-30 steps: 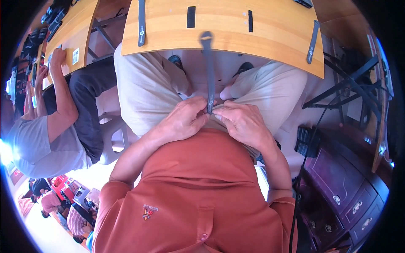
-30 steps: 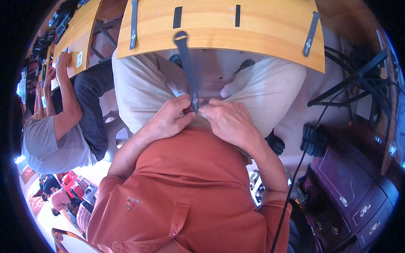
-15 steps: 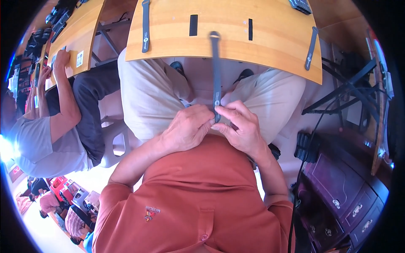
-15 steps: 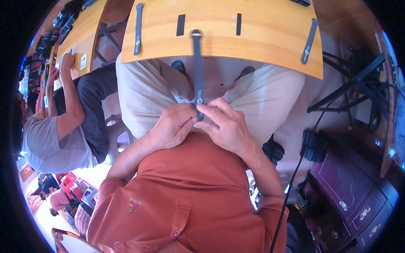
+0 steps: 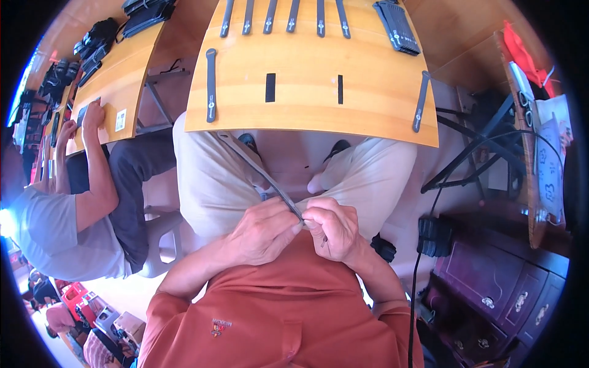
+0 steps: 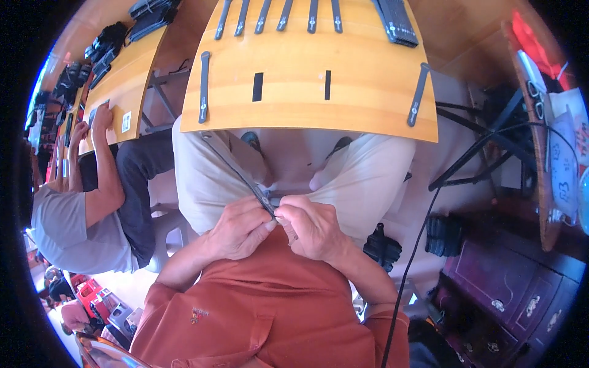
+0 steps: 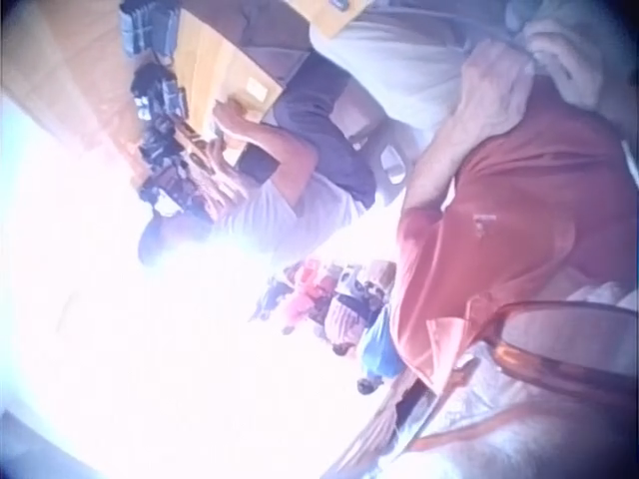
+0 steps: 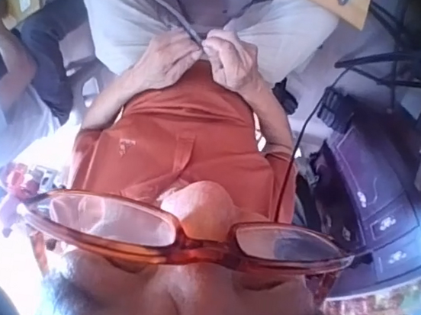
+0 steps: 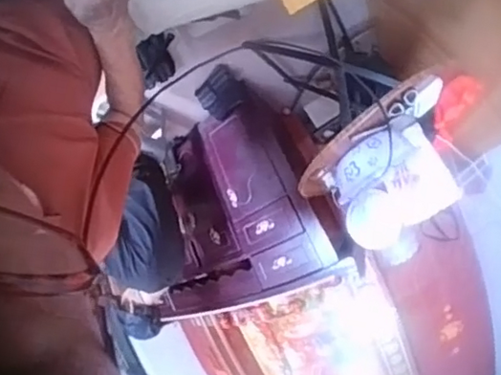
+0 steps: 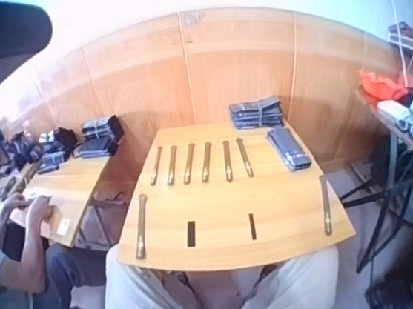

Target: Inspecting individual watch straps and organizing them into neat stacks on a workbench.

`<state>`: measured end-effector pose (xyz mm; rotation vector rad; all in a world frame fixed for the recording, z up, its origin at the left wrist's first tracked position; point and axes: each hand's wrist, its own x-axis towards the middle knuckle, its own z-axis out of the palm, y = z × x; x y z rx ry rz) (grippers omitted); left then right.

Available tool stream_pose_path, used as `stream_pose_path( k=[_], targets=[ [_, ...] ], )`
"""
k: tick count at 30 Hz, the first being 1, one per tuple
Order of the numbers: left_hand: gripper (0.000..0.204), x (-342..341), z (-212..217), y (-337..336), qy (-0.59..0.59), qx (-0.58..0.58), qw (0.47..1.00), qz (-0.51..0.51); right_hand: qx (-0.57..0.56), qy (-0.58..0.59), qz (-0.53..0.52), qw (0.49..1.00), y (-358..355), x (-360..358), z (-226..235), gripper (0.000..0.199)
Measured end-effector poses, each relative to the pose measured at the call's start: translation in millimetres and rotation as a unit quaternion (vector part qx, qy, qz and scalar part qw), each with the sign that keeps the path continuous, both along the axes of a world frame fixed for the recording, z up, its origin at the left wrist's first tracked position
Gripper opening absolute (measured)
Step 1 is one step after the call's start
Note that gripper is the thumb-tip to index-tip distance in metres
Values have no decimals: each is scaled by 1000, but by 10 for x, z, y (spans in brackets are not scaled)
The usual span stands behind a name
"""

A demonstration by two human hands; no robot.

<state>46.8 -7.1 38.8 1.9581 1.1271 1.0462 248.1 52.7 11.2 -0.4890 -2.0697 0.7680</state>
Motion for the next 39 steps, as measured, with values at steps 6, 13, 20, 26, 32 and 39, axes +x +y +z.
stream_pose_path(
  k=[6, 13, 20, 26, 32, 39],
  targets=[
    [8, -68, 155, 66, -48, -16, 998, -21, -91, 74, 48, 992, 68, -68, 117, 20],
    [10, 1, 56, 2, -96, 5, 995, 27, -121, 135, -4, 984, -56, -208, 190, 19],
    [11, 87, 100, 51, -95, 76, 989, 80, -102, 144, -57, 983, -48, -310, 386, 17],
    [7, 48, 330, 43, -86, 114, 990, 1, -363, 179, -20, 914, 103, -151, 581, 13],
    [4, 7, 377, -272, -75, 148, 979, -115, -328, 302, -238, 863, 1470, 366, 702, 16],
    [5, -42, 516, -434, -123, 88, 971, -183, -134, 305, -383, 862, 2504, 874, 1091, 18]
  ],
)
